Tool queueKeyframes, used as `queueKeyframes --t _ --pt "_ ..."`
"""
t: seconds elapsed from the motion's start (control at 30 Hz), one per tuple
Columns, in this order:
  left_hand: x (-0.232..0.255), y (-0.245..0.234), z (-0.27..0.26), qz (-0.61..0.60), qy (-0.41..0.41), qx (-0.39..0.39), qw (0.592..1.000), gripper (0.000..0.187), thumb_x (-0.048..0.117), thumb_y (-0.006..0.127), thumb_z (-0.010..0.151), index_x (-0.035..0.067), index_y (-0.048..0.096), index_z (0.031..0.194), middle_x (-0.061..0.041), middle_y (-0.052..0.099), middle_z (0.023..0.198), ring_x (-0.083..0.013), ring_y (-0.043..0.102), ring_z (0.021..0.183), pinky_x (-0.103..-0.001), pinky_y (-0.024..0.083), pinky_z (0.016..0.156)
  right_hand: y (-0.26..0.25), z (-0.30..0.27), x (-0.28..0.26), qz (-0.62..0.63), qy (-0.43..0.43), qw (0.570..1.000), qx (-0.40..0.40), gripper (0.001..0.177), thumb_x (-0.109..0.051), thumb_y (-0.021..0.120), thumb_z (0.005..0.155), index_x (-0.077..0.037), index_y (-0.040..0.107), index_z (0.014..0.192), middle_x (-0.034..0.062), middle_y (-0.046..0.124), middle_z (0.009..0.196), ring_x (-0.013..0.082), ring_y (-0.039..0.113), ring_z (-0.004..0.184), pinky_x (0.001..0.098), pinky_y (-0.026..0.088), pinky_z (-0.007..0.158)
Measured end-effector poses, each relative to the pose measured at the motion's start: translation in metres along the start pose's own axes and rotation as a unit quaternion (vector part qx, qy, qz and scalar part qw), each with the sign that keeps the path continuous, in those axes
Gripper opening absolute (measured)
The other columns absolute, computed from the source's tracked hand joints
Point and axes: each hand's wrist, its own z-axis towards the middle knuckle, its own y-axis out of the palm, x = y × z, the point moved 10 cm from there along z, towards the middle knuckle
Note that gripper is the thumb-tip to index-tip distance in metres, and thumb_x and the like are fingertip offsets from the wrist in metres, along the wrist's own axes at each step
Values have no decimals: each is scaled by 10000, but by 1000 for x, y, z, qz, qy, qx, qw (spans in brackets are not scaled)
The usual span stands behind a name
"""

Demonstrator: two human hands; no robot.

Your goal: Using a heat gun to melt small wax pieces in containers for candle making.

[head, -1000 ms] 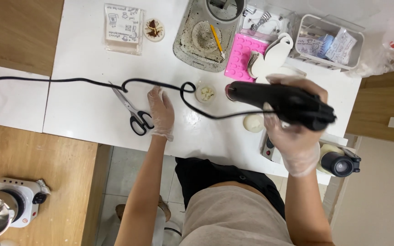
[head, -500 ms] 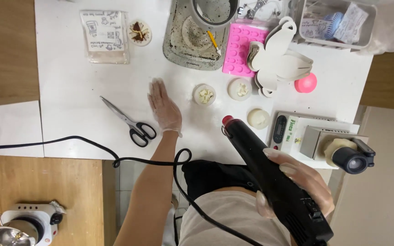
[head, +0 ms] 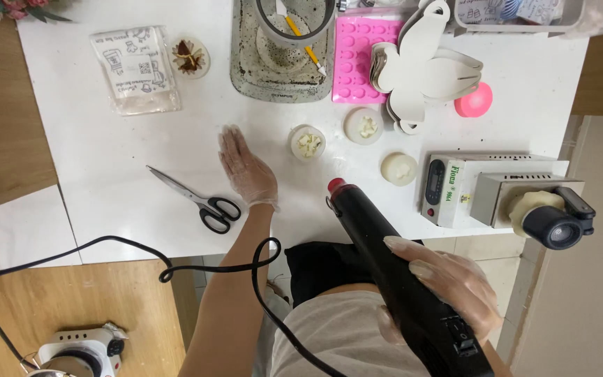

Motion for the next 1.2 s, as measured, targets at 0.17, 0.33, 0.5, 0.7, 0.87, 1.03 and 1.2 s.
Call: queueKeyframes --t 0.17,0.33,0.5,0.7,0.87,1.03,1.2 --pt "0 1 0 13 3 -2 1000 672 44 408 1009 40 209 1651 -114 199 1723 -294 149 1610 -465 128 1320 2 2 5 -13 -15 998 52 429 -125 813 758 11 535 1056 210 742 1008 246 777 916 345 653 806" --pt "-4 7 -1 14 -1 -6 1000 664 52 413 1023 57 209 1655 -101 197 1729 -282 136 1616 -457 124 1329 10 11 6 -3 34 999 -3 434 -144 811 702 11 539 1003 233 735 968 252 761 933 351 630 829" --pt "-3 6 -2 8 1 -2 1000 659 60 408 1029 52 204 1655 -98 187 1731 -282 127 1621 -459 121 1330 2 16 -1 12 1 1000 4 446 -180 812 763 13 513 1032 221 732 1024 230 755 971 314 626 857" --pt "-4 3 -2 1 -10 -6 1000 651 58 405 1036 66 213 1658 -82 188 1733 -271 126 1620 -454 115 1330 2 0 13 -13 46 999 0 438 -135 813 714 -18 543 1038 236 739 1017 278 767 960 343 613 817" --pt "-3 5 2 15 -19 -24 999 682 62 407 1011 59 187 1656 -80 176 1729 -258 115 1613 -430 95 1328 -7 3 13 81 14 996 45 569 -277 859 842 5 475 1154 180 694 1127 253 746 1086 353 666 935" --pt "-5 7 1 24 -20 -20 999 682 60 407 1021 64 178 1663 -73 163 1737 -250 105 1618 -425 90 1332 1 -6 26 61 48 997 -28 627 -250 862 691 -35 501 1157 239 711 1058 335 755 1002 408 669 849" --pt "-5 7 2 33 -23 -28 999 699 52 409 1011 53 163 1665 -84 145 1739 -252 100 1613 -426 89 1329 4 5 22 87 -8 996 6 665 -239 841 778 5 393 1204 225 666 1087 352 705 1056 431 617 895"
